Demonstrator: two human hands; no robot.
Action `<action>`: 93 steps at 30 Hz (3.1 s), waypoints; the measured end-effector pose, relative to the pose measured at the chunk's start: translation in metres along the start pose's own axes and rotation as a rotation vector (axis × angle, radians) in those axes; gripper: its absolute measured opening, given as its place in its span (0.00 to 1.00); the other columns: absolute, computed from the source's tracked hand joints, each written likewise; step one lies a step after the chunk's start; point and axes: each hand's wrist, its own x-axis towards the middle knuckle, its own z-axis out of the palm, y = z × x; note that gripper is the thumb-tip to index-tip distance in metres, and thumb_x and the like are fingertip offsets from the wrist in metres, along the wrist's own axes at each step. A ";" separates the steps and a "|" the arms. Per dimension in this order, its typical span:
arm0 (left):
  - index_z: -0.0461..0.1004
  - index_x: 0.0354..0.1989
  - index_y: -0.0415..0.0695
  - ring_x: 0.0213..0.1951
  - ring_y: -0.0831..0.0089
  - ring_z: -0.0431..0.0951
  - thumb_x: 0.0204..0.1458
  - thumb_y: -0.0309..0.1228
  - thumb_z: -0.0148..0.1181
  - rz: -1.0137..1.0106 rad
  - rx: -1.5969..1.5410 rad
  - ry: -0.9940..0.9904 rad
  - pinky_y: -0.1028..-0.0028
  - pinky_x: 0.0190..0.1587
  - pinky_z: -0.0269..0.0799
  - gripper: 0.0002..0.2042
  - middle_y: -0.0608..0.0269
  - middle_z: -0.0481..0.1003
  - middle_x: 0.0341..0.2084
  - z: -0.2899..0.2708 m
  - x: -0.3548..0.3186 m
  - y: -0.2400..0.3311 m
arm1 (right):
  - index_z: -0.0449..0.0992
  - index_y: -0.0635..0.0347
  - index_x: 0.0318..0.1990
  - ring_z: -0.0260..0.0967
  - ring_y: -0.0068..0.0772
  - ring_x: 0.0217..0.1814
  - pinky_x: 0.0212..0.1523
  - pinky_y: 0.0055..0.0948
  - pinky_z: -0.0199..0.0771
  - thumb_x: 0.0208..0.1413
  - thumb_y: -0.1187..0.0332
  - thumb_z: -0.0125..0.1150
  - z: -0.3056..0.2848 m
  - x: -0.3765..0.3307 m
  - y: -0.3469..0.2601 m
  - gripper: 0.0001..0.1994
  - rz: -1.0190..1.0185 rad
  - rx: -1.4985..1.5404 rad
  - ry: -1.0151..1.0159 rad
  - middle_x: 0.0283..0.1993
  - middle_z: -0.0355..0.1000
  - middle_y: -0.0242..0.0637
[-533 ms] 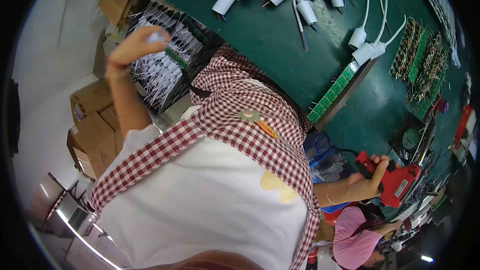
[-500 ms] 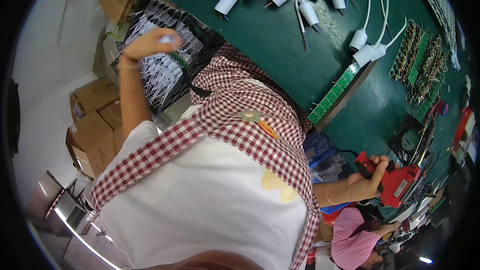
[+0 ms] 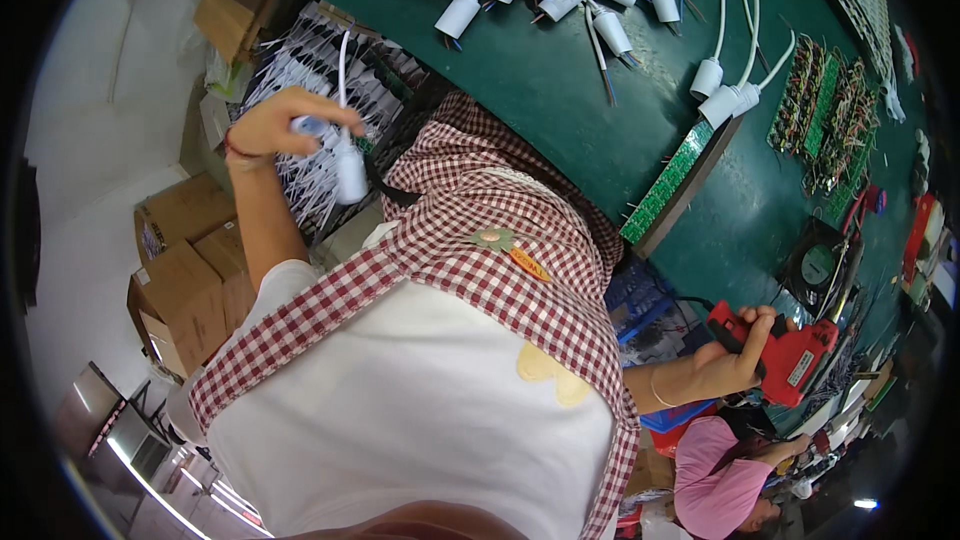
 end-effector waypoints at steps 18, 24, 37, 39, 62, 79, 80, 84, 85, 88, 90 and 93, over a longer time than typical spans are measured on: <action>0.69 0.38 0.39 0.20 0.84 0.65 0.55 0.34 0.52 0.321 0.252 0.368 0.83 0.21 0.58 0.10 0.67 0.73 0.29 0.078 0.300 0.084 | 0.64 0.65 0.48 0.65 0.27 0.29 0.32 0.27 0.69 0.50 0.83 0.57 0.009 -0.027 -0.005 0.17 0.060 0.065 0.162 0.31 0.68 0.41; 0.70 0.39 0.41 0.18 0.86 0.62 0.59 0.34 0.47 0.101 -0.356 -0.087 0.85 0.19 0.55 0.09 0.64 0.75 0.32 0.113 0.280 0.120 | 0.65 0.66 0.49 0.69 0.29 0.33 0.36 0.27 0.72 0.51 0.80 0.58 0.037 -0.025 -0.006 0.17 0.152 0.119 0.051 0.34 0.71 0.43; 0.67 0.34 0.38 0.21 0.61 0.72 0.59 0.29 0.47 0.176 0.264 -0.122 0.70 0.26 0.66 0.07 0.52 0.70 0.20 0.161 0.251 0.137 | 0.72 0.66 0.39 0.71 0.22 0.37 0.37 0.22 0.73 0.46 0.79 0.65 0.080 -0.032 0.012 0.12 0.147 -0.028 -0.295 0.39 0.71 0.37; 0.67 0.36 0.39 0.24 0.58 0.74 0.56 0.28 0.50 0.213 0.293 -0.086 0.69 0.28 0.68 0.06 0.51 0.71 0.24 0.163 0.245 0.138 | 0.73 0.65 0.38 0.71 0.23 0.37 0.36 0.23 0.73 0.46 0.79 0.65 0.082 -0.032 0.016 0.11 0.109 -0.103 -0.282 0.39 0.72 0.37; 0.71 0.29 0.40 0.19 0.78 0.70 0.47 0.25 0.56 0.220 0.214 0.109 0.77 0.21 0.63 0.02 0.63 0.71 0.21 0.181 0.262 0.107 | 0.74 0.64 0.36 0.68 0.16 0.31 0.32 0.19 0.68 0.50 0.77 0.61 0.084 -0.029 0.017 0.05 0.216 -0.106 -0.199 0.30 0.72 0.29; 0.77 0.27 0.37 0.17 0.72 0.77 0.46 0.30 0.56 -0.115 0.156 -0.014 0.75 0.24 0.71 0.08 0.53 0.75 0.15 0.129 0.314 0.058 | 0.69 0.69 0.46 0.68 0.24 0.28 0.32 0.24 0.70 0.50 0.79 0.59 0.024 -0.041 0.020 0.15 0.243 -0.236 -0.173 0.30 0.70 0.38; 0.77 0.26 0.37 0.16 0.72 0.77 0.45 0.30 0.56 -0.116 0.199 -0.024 0.75 0.24 0.71 0.08 0.54 0.74 0.14 0.130 0.316 0.060 | 0.69 0.69 0.47 0.66 0.23 0.26 0.31 0.24 0.69 0.50 0.79 0.59 0.016 -0.046 0.023 0.15 0.308 -0.298 -0.171 0.28 0.70 0.37; 0.77 0.25 0.38 0.15 0.71 0.76 0.45 0.31 0.55 -0.123 0.280 -0.043 0.75 0.24 0.71 0.09 0.57 0.73 0.11 0.136 0.321 0.059 | 0.69 0.70 0.47 0.63 0.20 0.22 0.26 0.21 0.65 0.51 0.78 0.59 -0.015 -0.071 0.046 0.15 0.286 -0.456 -0.180 0.24 0.68 0.34; 0.77 0.25 0.38 0.15 0.71 0.76 0.45 0.31 0.55 -0.128 0.281 -0.046 0.75 0.24 0.71 0.09 0.57 0.73 0.11 0.136 0.321 0.060 | 0.69 0.70 0.47 0.63 0.20 0.22 0.26 0.21 0.65 0.51 0.78 0.59 -0.016 -0.074 0.047 0.15 0.291 -0.454 -0.179 0.24 0.68 0.34; 0.74 0.25 0.35 0.17 0.81 0.72 0.47 0.30 0.54 -0.167 0.288 -0.073 0.81 0.22 0.67 0.09 0.65 0.73 0.17 0.138 0.322 0.062 | 0.70 0.69 0.47 0.62 0.18 0.21 0.23 0.18 0.62 0.51 0.77 0.60 -0.015 -0.079 0.052 0.14 0.332 -0.361 -0.221 0.23 0.68 0.32; 0.78 0.25 0.39 0.14 0.68 0.75 0.46 0.32 0.56 -0.106 0.356 -0.041 0.73 0.24 0.70 0.09 0.55 0.72 0.11 0.140 0.323 0.063 | 0.70 0.68 0.46 0.62 0.17 0.21 0.23 0.17 0.62 0.51 0.76 0.61 -0.012 -0.081 0.055 0.14 0.344 -0.358 -0.224 0.23 0.68 0.31; 0.78 0.26 0.39 0.13 0.67 0.74 0.46 0.33 0.57 -0.085 0.409 -0.041 0.72 0.23 0.70 0.10 0.53 0.72 0.11 0.141 0.323 0.063 | 0.70 0.67 0.44 0.62 0.17 0.22 0.23 0.17 0.62 0.51 0.75 0.62 -0.009 -0.080 0.058 0.13 0.342 -0.361 -0.230 0.24 0.68 0.30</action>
